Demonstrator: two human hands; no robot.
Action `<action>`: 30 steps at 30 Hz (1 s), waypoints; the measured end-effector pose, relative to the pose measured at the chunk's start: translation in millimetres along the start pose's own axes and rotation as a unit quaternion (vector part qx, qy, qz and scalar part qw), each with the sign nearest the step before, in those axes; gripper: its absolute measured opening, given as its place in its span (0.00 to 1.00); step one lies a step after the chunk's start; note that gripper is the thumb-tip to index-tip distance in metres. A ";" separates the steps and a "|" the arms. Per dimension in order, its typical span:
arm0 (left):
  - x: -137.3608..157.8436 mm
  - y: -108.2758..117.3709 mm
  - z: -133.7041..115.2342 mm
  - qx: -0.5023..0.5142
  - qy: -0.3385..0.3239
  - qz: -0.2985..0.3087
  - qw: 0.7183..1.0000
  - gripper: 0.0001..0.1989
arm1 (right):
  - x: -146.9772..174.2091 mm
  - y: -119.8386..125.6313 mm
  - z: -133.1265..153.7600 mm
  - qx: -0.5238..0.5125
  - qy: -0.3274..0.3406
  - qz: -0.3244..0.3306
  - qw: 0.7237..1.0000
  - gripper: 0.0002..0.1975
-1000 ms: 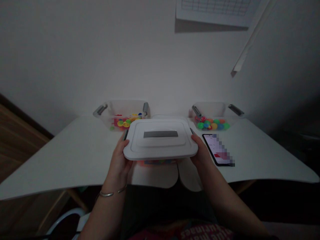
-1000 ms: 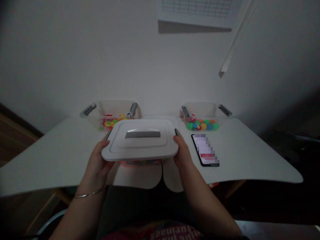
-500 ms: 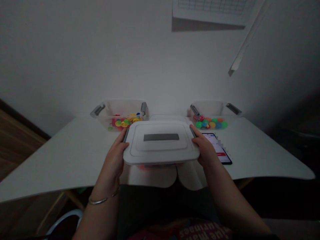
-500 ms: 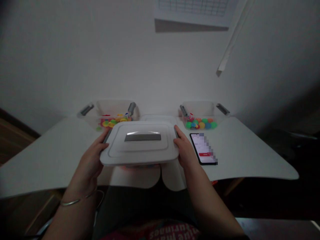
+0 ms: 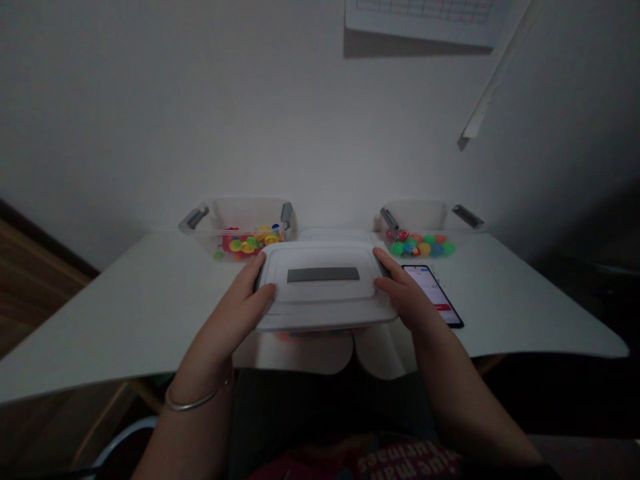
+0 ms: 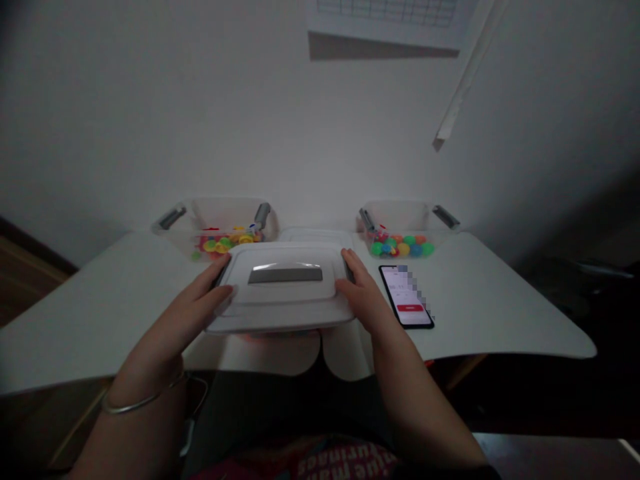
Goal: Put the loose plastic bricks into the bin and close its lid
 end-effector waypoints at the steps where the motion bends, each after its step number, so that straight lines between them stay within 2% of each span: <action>1: -0.8 0.1 -0.1 -0.002 -0.012 -0.001 1.000 0.33 | -0.4 0.9 1.2 0.000 0.006 -0.001 1.000 0.36; 7: -0.3 0.3 -1.0 0.000 -0.064 -0.036 0.997 0.29 | -1.7 1.3 4.0 -0.041 0.042 -0.007 0.998 0.30; 13: 6.5 -0.5 -4.6 -0.008 -0.032 -0.072 0.997 0.24 | 2.6 -3.2 -6.3 -0.150 0.007 -0.062 0.987 0.38; 15: 12.0 4.5 -14.7 -0.043 -0.061 -0.101 0.992 0.23 | 4.2 -5.6 -1.8 -0.180 0.015 -0.069 0.981 0.41; 18: 24.6 12.5 -42.1 -0.135 -0.150 -0.160 0.966 0.22 | 6.1 -9.1 7.8 -0.194 0.030 -0.075 0.978 0.43; 21: 34.1 1.6 -67.5 -0.237 -0.217 -0.147 0.936 0.20 | 7.5 -18.0 13.7 -0.188 0.046 -0.062 0.979 0.44; 24: 40.5 -20.3 -84.6 -0.314 -0.270 -0.110 0.903 0.18 | 8.2 -30.8 10.3 -0.192 0.049 -0.053 0.979 0.42; 27: 41.8 -39.6 -89.1 -0.340 -0.296 -0.067 0.890 0.17 | 5.9 -44.4 0.6 -0.193 0.032 -0.038 0.980 0.41; 30: 39.5 -47.0 -85.5 -0.360 -0.290 -0.047 0.885 0.19 | -2.9 -48.7 -3.8 -0.171 0.052 -0.018 0.984 0.36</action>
Point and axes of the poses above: each hand's wrist, its own x-axis away from the middle knuckle, its own y-axis out of the back of the hand, z = x × y, the point moved 8 cm from there along -x, towards the middle knuckle, and after that the axes turned 8 degrees about -x, right-handed, at the moved point
